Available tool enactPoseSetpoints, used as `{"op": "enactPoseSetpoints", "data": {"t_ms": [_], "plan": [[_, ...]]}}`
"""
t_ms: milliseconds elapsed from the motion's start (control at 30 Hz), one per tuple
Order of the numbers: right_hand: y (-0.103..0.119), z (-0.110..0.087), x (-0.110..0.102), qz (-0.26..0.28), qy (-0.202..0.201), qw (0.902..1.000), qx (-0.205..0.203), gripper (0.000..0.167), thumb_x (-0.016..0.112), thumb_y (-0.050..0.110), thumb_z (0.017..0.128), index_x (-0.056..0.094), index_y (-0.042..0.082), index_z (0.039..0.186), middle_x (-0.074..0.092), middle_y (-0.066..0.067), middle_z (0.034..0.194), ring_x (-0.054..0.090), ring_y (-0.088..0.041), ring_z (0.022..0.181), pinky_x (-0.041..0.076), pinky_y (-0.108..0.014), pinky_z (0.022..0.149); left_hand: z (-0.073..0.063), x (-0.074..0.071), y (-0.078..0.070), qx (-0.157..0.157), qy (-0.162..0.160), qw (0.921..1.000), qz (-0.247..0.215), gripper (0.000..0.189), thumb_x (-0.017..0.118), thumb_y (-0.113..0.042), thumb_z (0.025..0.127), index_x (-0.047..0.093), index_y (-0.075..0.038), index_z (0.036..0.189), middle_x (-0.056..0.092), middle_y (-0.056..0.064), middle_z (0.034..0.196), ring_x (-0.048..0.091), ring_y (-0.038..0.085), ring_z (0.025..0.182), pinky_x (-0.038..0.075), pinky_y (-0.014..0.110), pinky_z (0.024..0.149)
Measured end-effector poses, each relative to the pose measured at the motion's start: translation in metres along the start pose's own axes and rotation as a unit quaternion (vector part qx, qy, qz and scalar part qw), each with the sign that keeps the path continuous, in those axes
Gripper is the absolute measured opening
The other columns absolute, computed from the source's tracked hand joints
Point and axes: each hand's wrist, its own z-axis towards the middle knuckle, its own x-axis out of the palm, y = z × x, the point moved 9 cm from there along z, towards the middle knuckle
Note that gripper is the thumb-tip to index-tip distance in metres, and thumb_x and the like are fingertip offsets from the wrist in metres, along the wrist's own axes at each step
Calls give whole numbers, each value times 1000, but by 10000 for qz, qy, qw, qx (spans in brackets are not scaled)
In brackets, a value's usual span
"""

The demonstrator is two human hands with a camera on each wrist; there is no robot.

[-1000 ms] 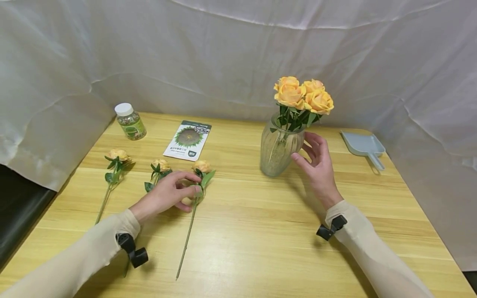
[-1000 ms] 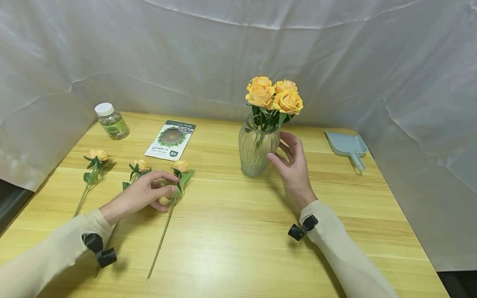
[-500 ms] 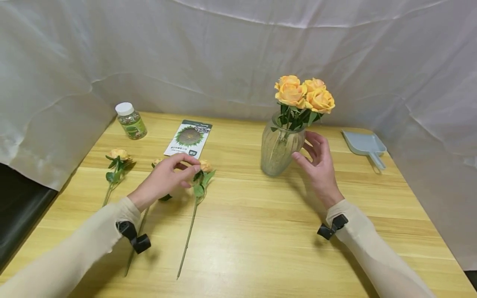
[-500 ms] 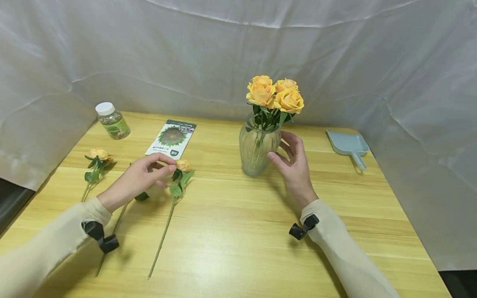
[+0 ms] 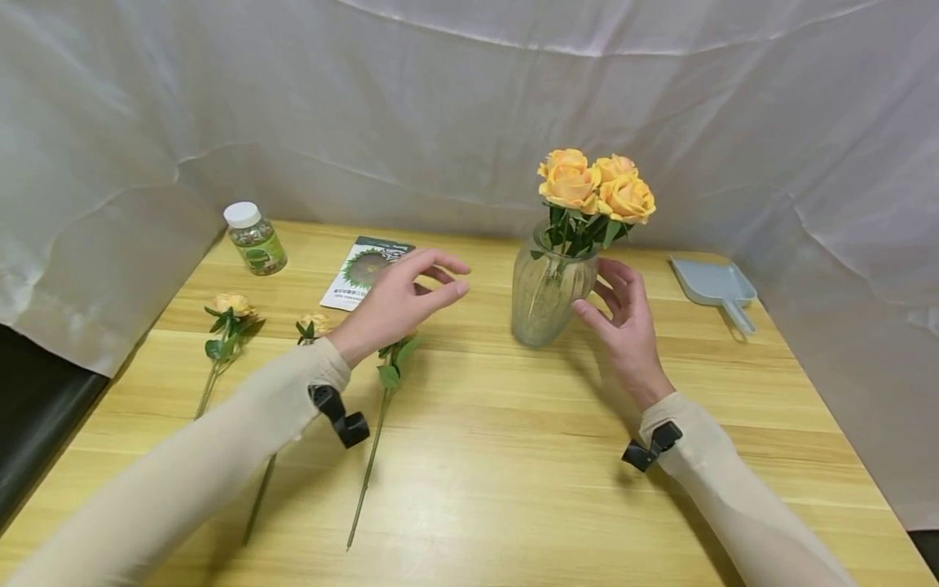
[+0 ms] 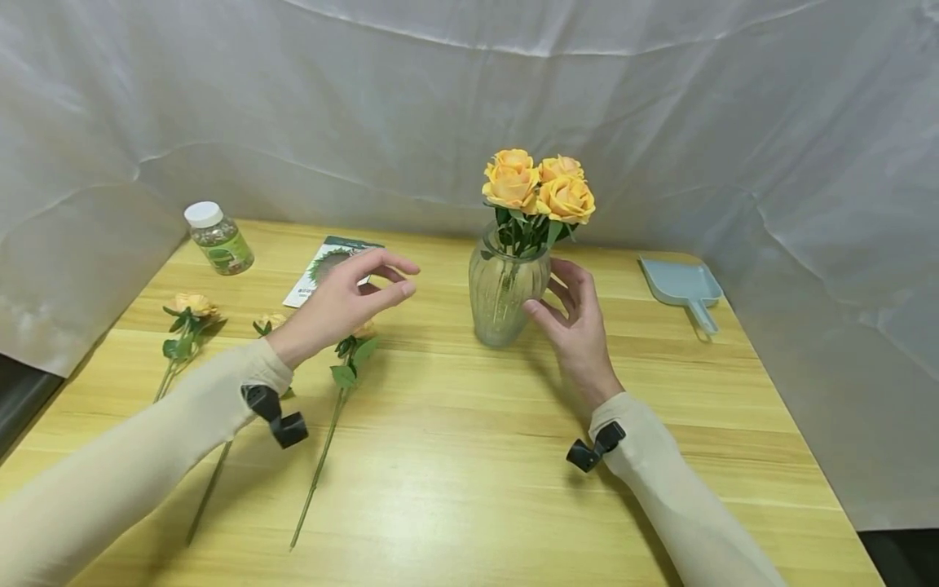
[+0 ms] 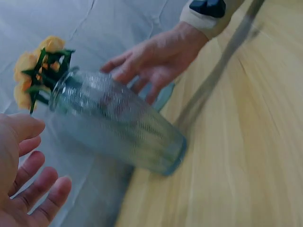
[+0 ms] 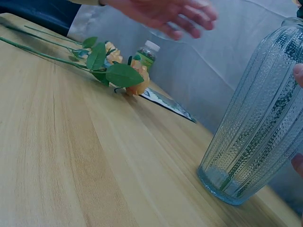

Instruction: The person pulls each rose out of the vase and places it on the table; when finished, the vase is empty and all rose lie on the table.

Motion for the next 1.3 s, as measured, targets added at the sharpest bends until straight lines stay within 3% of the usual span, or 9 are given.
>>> {"op": "enactPoseSetpoints", "data": {"t_ms": [300,667,867,1100,1300], "plan": [[-1,1,0,-27,33,10000,-18,64,69,-3,103,41,17,157,43,-10,168,46,-26,152,54,-20,113,36,31,-37,581,-53,9976,-382,32,75,-28,106,71,-16,135,67,1,136,64,18,123,62,35,105],[0,1,2,-55,92,9999,-18,63,70,1,104,41,18,158,43,-10,169,46,-25,152,53,-20,114,60,46,-66,1139,-289,9927,-270,35,73,-32,107,71,-18,139,64,-3,146,57,11,136,53,32,117],[0,0,0,-68,86,9999,-24,63,69,1,104,42,17,158,43,-9,169,46,-25,151,54,-19,113,70,56,-74,1200,-360,9921,-4,37,72,-37,107,72,-23,141,64,-6,150,49,11,141,47,36,121],[-1,0,0,-110,72,9999,-47,62,69,0,105,42,18,158,44,-9,168,47,-25,150,55,-19,111,77,69,-74,1045,-276,9939,210,38,68,-39,109,70,-25,145,65,-9,151,45,14,148,38,39,127],[-2,0,0,-96,72,9999,-62,63,68,-1,104,41,17,158,43,-9,169,46,-26,151,55,-19,111,80,72,-73,1000,-369,9942,157,38,66,-37,111,69,-25,146,66,-9,152,45,14,149,37,39,129]]}}
